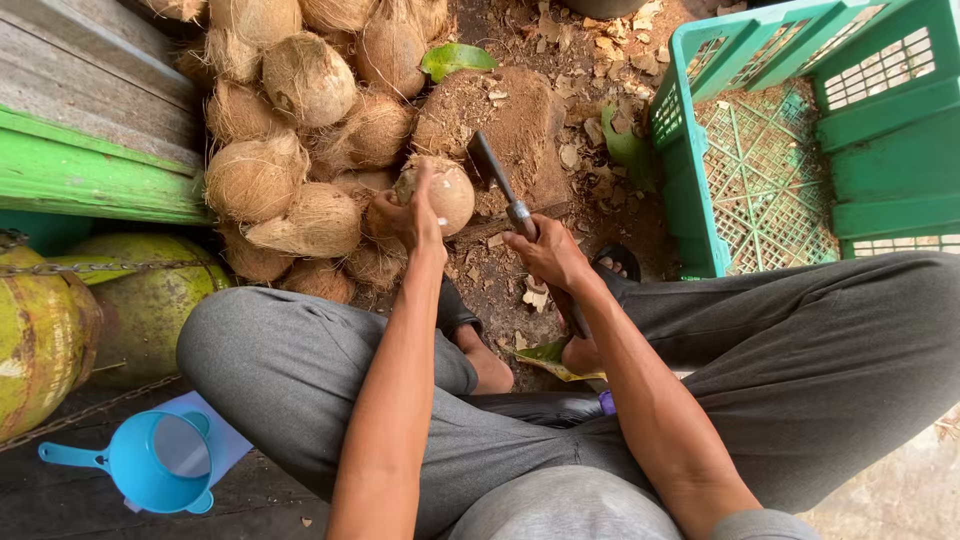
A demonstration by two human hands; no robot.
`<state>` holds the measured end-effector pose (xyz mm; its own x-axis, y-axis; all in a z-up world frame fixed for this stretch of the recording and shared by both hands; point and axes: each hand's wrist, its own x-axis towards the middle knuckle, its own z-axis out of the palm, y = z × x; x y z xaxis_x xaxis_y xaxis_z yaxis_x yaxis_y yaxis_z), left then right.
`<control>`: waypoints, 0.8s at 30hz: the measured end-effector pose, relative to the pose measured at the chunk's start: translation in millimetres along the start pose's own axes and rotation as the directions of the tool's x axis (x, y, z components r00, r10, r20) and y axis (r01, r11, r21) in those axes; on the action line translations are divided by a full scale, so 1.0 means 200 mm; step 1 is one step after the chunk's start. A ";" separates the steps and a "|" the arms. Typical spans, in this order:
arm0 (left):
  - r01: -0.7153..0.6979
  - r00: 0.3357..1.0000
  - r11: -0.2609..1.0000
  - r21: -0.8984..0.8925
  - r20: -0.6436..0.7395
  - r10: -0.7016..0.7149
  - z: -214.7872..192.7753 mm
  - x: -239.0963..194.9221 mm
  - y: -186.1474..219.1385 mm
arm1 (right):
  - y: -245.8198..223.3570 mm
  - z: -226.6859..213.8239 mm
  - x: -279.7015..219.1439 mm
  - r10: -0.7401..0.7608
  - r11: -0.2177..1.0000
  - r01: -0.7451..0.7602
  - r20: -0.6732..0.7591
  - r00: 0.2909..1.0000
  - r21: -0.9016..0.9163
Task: The person sits on the ground and uses a machete to peel the husk off a coconut. They repeatedly strike the coconut against a wooden stump to remove the outer layer, then place the peeled coconut into a green crate.
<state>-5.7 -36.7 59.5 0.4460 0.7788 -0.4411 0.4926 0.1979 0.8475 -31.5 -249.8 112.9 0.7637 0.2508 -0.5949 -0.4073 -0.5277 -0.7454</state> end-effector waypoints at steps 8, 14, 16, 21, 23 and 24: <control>-0.304 0.905 0.941 0.148 0.353 0.237 -0.06 0.02 -0.02 | -0.07 -0.11 -0.06 -0.201 0.972 0.229 -0.349 0.915 0.041; -0.390 0.913 0.884 0.259 0.234 0.335 0.13 0.05 0.00 | -0.13 -0.17 -0.11 -0.308 0.933 0.344 -0.271 0.912 0.100; -0.287 0.950 0.914 0.287 0.204 0.235 0.17 0.08 -0.03 | -0.12 -0.12 -0.13 -0.303 0.944 0.325 -0.237 0.923 0.058; -0.487 0.873 0.840 0.237 0.161 0.461 0.23 0.10 -0.07 | -0.12 -0.08 -0.16 -0.163 0.985 0.151 -0.150 0.975 -0.085; -0.470 0.882 0.831 0.299 0.194 0.429 0.22 0.12 -0.06 | -0.13 -0.10 -0.16 -0.182 0.978 0.198 -0.182 0.966 0.069; -0.460 0.887 0.825 0.328 0.209 0.411 0.23 0.13 -0.06 | -0.12 -0.10 -0.16 -0.191 0.965 0.221 -0.199 0.961 0.143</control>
<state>34.4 -47.6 24.0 0.7543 0.6482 -0.1043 0.4466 -0.3901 0.8052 -35.7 -261.8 156.1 0.9115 0.1799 -0.3698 -0.2958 -0.3378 -0.8935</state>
